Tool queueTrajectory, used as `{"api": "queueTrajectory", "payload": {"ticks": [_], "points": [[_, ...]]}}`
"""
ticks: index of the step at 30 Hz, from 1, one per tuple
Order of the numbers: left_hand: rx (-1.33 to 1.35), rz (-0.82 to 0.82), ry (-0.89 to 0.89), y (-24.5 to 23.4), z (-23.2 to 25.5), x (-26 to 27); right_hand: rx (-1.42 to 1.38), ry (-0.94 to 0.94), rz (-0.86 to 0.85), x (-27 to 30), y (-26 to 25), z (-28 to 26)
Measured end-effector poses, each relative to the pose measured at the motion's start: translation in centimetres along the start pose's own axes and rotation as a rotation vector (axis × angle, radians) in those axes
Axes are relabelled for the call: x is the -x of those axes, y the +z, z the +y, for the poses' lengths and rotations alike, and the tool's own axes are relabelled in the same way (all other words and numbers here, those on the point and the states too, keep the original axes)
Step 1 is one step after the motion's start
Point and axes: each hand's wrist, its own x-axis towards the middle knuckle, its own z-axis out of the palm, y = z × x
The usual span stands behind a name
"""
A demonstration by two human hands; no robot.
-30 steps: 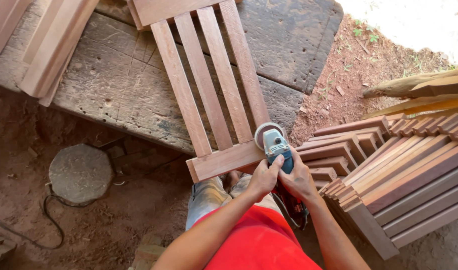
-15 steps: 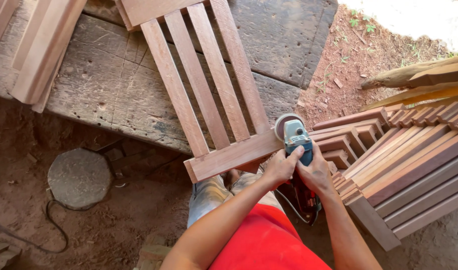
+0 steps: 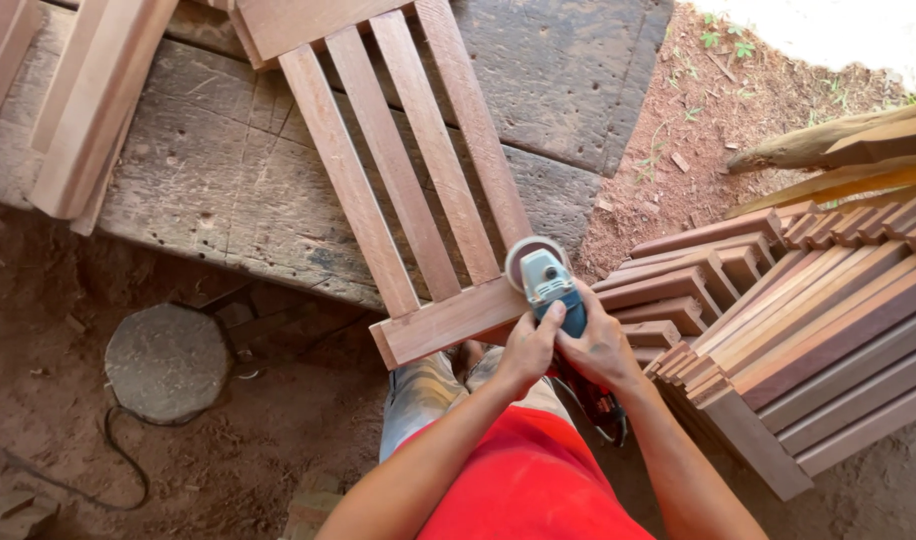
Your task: Sanding wooden furniture components with an angle grinder.
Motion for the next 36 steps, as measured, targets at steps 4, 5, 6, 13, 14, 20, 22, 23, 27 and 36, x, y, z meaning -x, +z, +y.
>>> {"api": "queueTrajectory", "payload": {"ticks": [4,5,6,13,14,20,22,23,27,36], "points": [[0.011,0.036,-0.003,-0.6,-1.0,0.0,-0.003,-0.014,-0.015,0.5,0.4,-0.7],[0.006,0.035,-0.002,-0.5,-0.5,0.2,-0.007,-0.014,-0.013,0.5,0.3,-0.8],[0.016,0.032,0.005,-0.4,-0.1,0.4,0.000,-0.020,-0.011,0.5,0.1,-0.8],[-0.011,-0.020,0.030,1.5,-3.6,-5.0,0.007,-0.001,0.031,-0.5,-1.1,0.8],[-0.015,-0.023,0.026,1.9,-3.6,-5.2,0.003,0.004,0.032,-0.7,-1.3,1.2],[-0.146,-0.079,0.040,3.8,-1.2,-5.5,-0.018,0.046,0.147,-1.8,-2.5,4.3],[-0.233,-0.161,0.028,3.8,1.2,-3.3,-0.060,0.040,0.183,-1.2,-2.5,4.9],[-0.231,-0.153,0.029,3.1,1.4,-2.6,-0.060,0.034,0.178,-1.0,-2.0,4.8],[-0.145,-0.124,0.069,1.0,0.4,-0.1,-0.058,-0.003,0.101,-0.1,-0.4,3.8],[-0.033,-0.006,0.025,-1.8,-2.6,0.5,0.018,-0.050,-0.002,1.2,1.9,0.0]]}}
